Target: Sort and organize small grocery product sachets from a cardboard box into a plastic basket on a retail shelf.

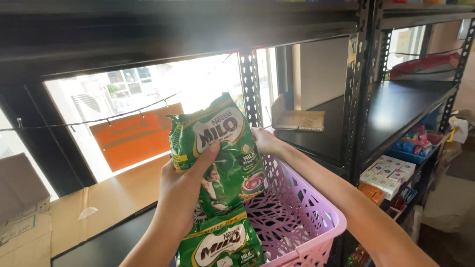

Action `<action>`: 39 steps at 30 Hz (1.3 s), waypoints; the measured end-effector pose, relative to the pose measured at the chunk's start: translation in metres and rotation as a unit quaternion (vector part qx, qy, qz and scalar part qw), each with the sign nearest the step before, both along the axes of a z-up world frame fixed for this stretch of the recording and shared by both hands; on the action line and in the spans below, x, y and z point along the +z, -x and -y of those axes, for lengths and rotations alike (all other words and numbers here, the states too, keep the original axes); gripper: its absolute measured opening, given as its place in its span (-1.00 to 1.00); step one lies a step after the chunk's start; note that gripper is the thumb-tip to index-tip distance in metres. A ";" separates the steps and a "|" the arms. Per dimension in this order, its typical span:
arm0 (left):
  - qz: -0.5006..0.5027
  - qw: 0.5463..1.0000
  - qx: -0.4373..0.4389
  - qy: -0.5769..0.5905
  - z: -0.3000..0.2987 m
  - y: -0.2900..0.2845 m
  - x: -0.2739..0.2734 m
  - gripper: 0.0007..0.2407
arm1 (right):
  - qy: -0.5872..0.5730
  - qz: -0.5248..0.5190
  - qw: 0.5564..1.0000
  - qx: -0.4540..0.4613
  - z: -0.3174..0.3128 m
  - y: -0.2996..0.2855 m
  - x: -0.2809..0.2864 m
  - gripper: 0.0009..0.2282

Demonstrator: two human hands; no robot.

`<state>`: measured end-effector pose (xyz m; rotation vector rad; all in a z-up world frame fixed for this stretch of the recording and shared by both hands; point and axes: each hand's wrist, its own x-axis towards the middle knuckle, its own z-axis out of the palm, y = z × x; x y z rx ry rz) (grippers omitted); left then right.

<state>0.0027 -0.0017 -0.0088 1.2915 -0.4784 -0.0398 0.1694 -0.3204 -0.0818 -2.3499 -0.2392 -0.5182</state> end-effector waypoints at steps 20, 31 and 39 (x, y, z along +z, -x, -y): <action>0.060 0.998 0.001 0.036 0.093 -0.039 0.035 -0.79 | 0.251 0.177 0.945 0.112 0.031 0.017 0.016 -0.33; 0.090 0.991 -0.049 -0.085 0.099 -0.068 0.012 -0.58 | -0.122 -0.001 0.984 0.127 -0.002 0.153 0.086 -0.33; 0.336 0.620 0.152 -0.693 0.048 -0.047 -0.010 -0.20 | -0.080 -0.030 0.993 0.077 -0.010 0.099 0.027 -0.43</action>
